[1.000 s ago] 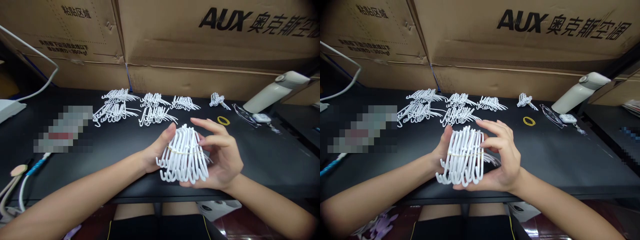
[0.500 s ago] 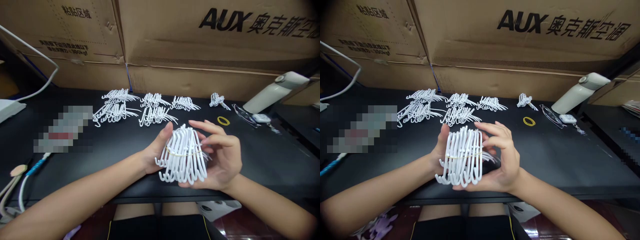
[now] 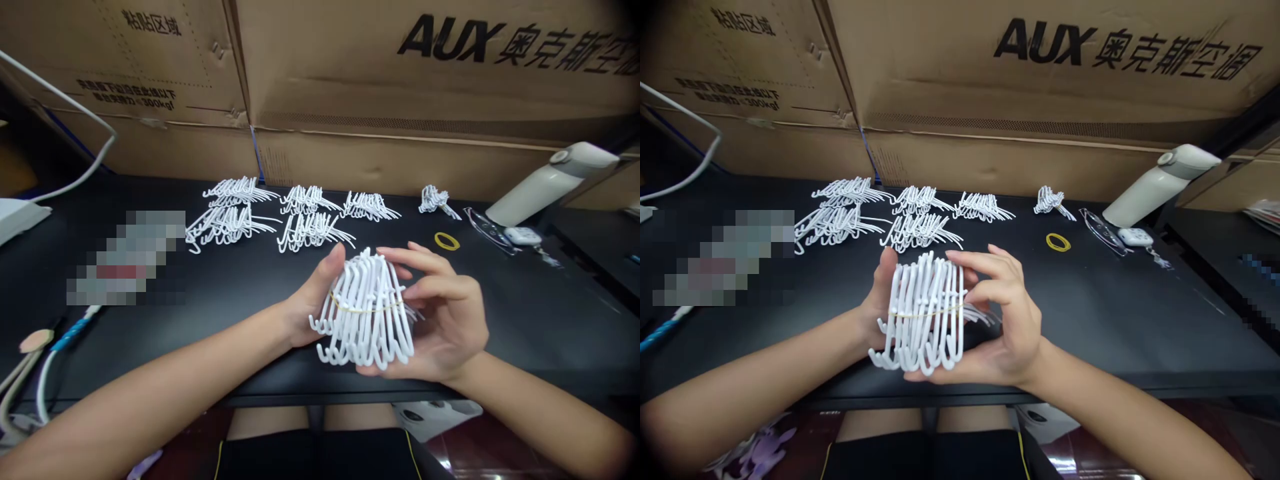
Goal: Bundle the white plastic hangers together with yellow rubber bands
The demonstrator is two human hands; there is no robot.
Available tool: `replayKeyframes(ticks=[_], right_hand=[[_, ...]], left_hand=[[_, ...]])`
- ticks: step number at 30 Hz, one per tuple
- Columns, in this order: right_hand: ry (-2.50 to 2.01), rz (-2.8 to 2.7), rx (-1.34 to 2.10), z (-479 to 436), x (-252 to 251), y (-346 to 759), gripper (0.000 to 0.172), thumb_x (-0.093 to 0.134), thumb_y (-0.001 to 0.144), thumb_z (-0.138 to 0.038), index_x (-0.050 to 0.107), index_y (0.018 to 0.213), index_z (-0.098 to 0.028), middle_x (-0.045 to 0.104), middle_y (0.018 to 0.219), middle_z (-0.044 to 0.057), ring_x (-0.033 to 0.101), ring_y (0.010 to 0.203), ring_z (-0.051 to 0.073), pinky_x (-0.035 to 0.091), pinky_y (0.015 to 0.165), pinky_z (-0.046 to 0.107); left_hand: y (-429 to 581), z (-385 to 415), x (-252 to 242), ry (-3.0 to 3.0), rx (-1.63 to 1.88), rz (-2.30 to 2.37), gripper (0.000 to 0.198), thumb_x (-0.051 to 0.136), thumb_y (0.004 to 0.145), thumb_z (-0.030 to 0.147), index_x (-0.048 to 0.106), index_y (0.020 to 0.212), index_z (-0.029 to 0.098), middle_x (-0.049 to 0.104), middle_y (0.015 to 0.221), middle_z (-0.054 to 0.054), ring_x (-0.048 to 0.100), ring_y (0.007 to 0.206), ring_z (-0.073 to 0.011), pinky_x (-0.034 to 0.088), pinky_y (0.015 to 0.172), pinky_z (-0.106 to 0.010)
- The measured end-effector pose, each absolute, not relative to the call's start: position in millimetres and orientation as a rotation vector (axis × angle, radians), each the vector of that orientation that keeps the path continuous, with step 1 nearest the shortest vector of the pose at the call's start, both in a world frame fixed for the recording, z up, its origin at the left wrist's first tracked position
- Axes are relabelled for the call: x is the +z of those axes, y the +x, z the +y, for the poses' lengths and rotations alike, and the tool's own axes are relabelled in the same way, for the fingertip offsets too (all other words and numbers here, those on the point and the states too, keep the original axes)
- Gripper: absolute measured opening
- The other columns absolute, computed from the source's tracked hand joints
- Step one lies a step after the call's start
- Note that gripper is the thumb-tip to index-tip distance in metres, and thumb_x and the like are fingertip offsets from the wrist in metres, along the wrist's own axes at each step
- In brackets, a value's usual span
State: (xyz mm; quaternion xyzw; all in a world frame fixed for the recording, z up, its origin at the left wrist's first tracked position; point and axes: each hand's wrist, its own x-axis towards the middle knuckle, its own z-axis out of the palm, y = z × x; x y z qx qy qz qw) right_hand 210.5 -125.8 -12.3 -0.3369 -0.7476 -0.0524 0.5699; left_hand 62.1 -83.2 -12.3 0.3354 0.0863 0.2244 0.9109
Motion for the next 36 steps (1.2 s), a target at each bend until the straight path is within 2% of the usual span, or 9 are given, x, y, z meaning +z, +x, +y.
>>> replayKeyframes(ticks=[21, 29, 33, 36], right_hand=[[-0.797, -1.76, -0.159, -127.7, -9.8, 211.6, 0.054, 0.076, 0.059, -0.062, 0.051, 0.09, -0.024, 0.069, 0.101, 0.012, 0.068, 0.092, 0.03, 0.049, 0.092, 0.054], [-0.774, -1.777, -0.163, -125.5, -11.7, 214.1, 0.055, 0.074, 0.059, -0.065, 0.05, 0.09, -0.026, 0.07, 0.101, 0.01, 0.069, 0.089, 0.028, 0.05, 0.092, 0.052], [-0.794, -1.766, -0.159, -126.7, -12.0, 213.2, 0.056, 0.074, 0.06, -0.064, 0.05, 0.093, -0.026, 0.07, 0.101, 0.01, 0.069, 0.089, 0.028, 0.049, 0.092, 0.052], [-0.778, -1.757, -0.134, -127.0, -13.4, 212.9, 0.062, 0.075, 0.058, -0.064, 0.051, 0.1, -0.025, 0.07, 0.102, 0.011, 0.069, 0.09, 0.029, 0.049, 0.093, 0.053]], left_hand=[[61.8, -83.4, -12.4, 0.676, 0.436, 0.198, 0.083, 0.046, 0.074, 0.076, 0.059, 0.125, 0.011, 0.068, 0.112, -0.016, 0.061, 0.11, -0.0319, 0.046, 0.092, -0.041], [61.8, -83.8, -12.4, 0.759, 0.44, 0.171, 0.087, 0.051, 0.066, 0.079, 0.063, 0.119, 0.011, 0.068, 0.112, -0.015, 0.059, 0.112, -0.0338, 0.046, 0.091, -0.042], [61.3, -83.3, -13.7, 0.747, 0.425, 0.17, 0.082, 0.044, 0.074, 0.077, 0.064, 0.118, 0.011, 0.069, 0.111, -0.014, 0.06, 0.11, -0.033, 0.045, 0.092, -0.042], [61.3, -82.6, -14.3, 0.731, 0.428, 0.165, 0.087, 0.052, 0.067, 0.079, 0.061, 0.122, 0.012, 0.068, 0.113, -0.015, 0.061, 0.109, -0.0329, 0.046, 0.092, -0.042]])
